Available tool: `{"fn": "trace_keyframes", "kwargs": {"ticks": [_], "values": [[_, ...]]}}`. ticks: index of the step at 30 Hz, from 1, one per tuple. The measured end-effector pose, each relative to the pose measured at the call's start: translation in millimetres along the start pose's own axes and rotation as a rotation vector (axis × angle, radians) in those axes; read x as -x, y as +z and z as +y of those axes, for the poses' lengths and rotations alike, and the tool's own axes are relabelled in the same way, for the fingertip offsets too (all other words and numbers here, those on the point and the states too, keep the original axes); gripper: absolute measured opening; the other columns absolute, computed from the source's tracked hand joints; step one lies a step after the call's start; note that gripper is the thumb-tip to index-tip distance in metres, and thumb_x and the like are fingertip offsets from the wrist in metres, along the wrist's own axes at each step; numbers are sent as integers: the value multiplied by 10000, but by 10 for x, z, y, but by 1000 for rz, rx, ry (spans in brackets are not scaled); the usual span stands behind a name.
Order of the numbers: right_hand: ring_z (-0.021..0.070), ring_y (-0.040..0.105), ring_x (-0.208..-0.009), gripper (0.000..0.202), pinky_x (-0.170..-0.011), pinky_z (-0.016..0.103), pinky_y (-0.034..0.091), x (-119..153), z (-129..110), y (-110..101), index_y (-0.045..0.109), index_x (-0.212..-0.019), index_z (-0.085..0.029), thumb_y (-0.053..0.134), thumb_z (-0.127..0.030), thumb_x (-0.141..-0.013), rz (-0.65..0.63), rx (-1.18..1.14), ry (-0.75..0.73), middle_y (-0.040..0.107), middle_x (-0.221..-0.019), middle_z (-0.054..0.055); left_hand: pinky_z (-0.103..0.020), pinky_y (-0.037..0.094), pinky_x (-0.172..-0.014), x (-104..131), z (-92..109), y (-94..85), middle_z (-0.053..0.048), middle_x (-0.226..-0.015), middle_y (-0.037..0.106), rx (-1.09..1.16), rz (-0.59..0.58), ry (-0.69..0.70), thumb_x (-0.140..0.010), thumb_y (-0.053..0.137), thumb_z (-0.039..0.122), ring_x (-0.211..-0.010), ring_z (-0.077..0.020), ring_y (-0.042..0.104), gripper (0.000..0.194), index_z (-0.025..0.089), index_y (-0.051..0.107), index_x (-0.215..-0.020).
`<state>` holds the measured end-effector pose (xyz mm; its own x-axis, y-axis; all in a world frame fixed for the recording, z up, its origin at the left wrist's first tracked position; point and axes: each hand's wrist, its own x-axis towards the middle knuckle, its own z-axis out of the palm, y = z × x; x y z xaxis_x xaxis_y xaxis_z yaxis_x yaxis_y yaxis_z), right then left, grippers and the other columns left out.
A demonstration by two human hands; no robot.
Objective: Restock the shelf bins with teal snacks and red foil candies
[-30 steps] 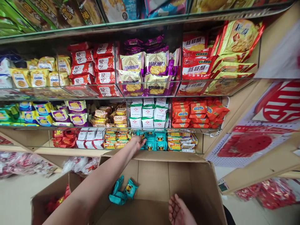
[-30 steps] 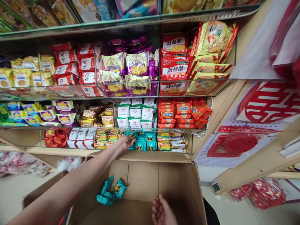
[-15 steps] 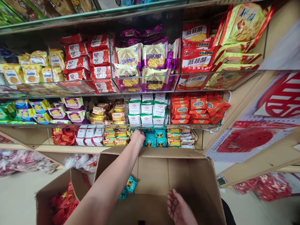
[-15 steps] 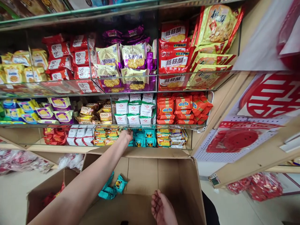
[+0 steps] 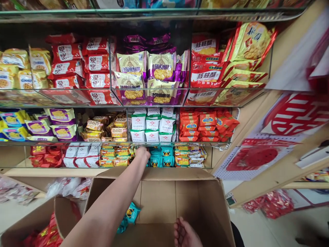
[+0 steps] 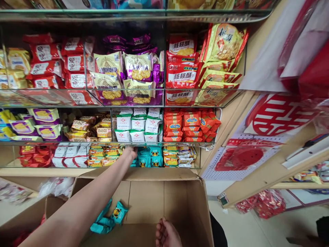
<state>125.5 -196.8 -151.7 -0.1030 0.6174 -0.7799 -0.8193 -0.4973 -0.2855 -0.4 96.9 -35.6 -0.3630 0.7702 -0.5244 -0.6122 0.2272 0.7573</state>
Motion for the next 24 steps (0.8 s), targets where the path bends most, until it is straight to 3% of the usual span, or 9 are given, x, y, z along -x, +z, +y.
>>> {"fn": "trace_keyframes", "kwargs": {"ticks": [5, 12, 18, 24], "values": [[92, 529, -420, 272, -396, 190, 373, -76, 1, -6, 582, -604, -167, 762, -327, -478, 9, 33, -56, 612, -514, -20, -196, 496, -566, 134, 49, -42, -45, -962, 583, 39, 40, 66, -800, 408, -1, -762, -111, 575, 343, 181, 485, -1080], [89, 534, -428, 287, -406, 192, 376, -137, 33, -42, 576, -612, -168, 751, -361, -490, 0, 68, -84, 609, -526, -21, -190, 499, -562, 299, 52, -73, -44, -970, 574, 27, -48, 31, -756, 448, -49, -753, -99, 565, 350, 157, 510, -1032], [82, 525, -423, 309, -402, 192, 372, -134, 28, -35, 574, -596, -151, 760, -364, -470, -27, 57, -83, 605, -501, -22, -234, 507, -590, 335, -112, 55, -45, -942, 570, 19, -134, -114, -802, 471, 73, -743, -104, 564, 219, 129, 526, -1006], [73, 519, -426, 281, -388, 179, 359, -74, 5, 7, 569, -631, -148, 739, -342, -518, -2, 39, -94, 612, -521, -27, -222, 506, -598, 293, -201, 174, -47, -971, 565, 77, -153, -147, -824, 462, 141, -753, -97, 567, 207, 145, 522, -1023]]}}
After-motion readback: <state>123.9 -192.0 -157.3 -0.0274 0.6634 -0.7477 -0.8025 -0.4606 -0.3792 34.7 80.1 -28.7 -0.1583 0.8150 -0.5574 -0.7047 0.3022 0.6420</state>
